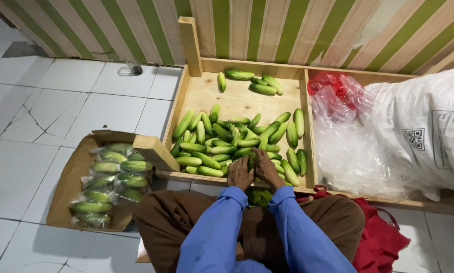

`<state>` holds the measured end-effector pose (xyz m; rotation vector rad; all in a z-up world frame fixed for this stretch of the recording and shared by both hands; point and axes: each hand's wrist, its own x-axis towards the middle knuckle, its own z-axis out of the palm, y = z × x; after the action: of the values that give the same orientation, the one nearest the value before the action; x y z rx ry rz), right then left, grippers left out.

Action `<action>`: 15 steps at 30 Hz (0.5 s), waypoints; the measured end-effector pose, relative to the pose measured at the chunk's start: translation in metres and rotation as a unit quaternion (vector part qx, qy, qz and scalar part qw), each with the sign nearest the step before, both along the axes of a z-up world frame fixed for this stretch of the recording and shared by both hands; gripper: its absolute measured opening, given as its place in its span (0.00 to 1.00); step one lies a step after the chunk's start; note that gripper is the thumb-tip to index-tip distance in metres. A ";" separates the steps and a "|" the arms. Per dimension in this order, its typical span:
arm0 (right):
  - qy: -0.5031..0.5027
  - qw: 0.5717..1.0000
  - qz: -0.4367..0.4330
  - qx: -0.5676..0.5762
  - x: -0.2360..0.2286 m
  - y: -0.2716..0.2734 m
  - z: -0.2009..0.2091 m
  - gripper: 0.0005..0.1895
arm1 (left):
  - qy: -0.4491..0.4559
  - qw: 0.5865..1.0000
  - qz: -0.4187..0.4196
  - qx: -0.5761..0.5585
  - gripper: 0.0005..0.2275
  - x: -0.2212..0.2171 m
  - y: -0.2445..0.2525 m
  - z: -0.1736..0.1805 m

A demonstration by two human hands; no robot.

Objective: Packaging cucumbers into plastic bags and placing them in a cardboard box.

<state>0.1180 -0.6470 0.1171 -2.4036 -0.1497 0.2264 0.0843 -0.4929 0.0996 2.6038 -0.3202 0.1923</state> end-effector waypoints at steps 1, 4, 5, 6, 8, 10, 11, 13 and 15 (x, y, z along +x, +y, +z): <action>-0.002 1.000 0.001 -0.002 -0.001 0.000 -0.003 0.41 | 0.011 1.000 -0.005 -0.001 0.27 -0.003 0.000 -0.001; 0.000 1.000 0.005 -0.007 -0.009 0.001 -0.002 0.42 | 0.024 1.000 -0.008 -0.003 0.27 -0.010 0.000 -0.004; -0.001 1.000 0.005 -0.006 -0.005 0.002 0.003 0.45 | 0.021 1.000 -0.010 -0.001 0.26 -0.006 0.001 -0.003; -0.005 1.000 0.008 -0.008 -0.006 0.003 0.011 0.45 | 0.017 1.000 -0.007 -0.003 0.26 -0.002 -0.001 -0.006; 0.010 1.000 -0.019 -0.014 -0.013 0.008 0.023 0.34 | -0.010 1.000 -0.008 -0.019 0.26 -0.001 0.000 -0.013; 0.011 1.000 -0.026 -0.014 -0.007 0.008 0.014 0.33 | -0.029 0.999 -0.013 -0.016 0.25 0.000 0.003 -0.009; 0.015 0.999 -0.033 -0.018 -0.009 0.004 0.008 0.32 | -0.044 0.999 -0.017 -0.017 0.25 -0.003 0.001 -0.008; 0.006 0.999 -0.044 -0.009 -0.013 0.004 0.014 0.30 | -0.054 0.998 -0.017 -0.025 0.25 -0.002 0.002 -0.011; -0.006 0.999 -0.053 0.001 -0.018 0.001 0.016 0.29 | -0.066 0.997 -0.014 -0.032 0.25 -0.004 0.003 -0.005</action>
<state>0.1004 -0.6462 0.1336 -2.4036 -0.0284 0.1626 0.0801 -0.4900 0.0943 2.5270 -0.3914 0.3606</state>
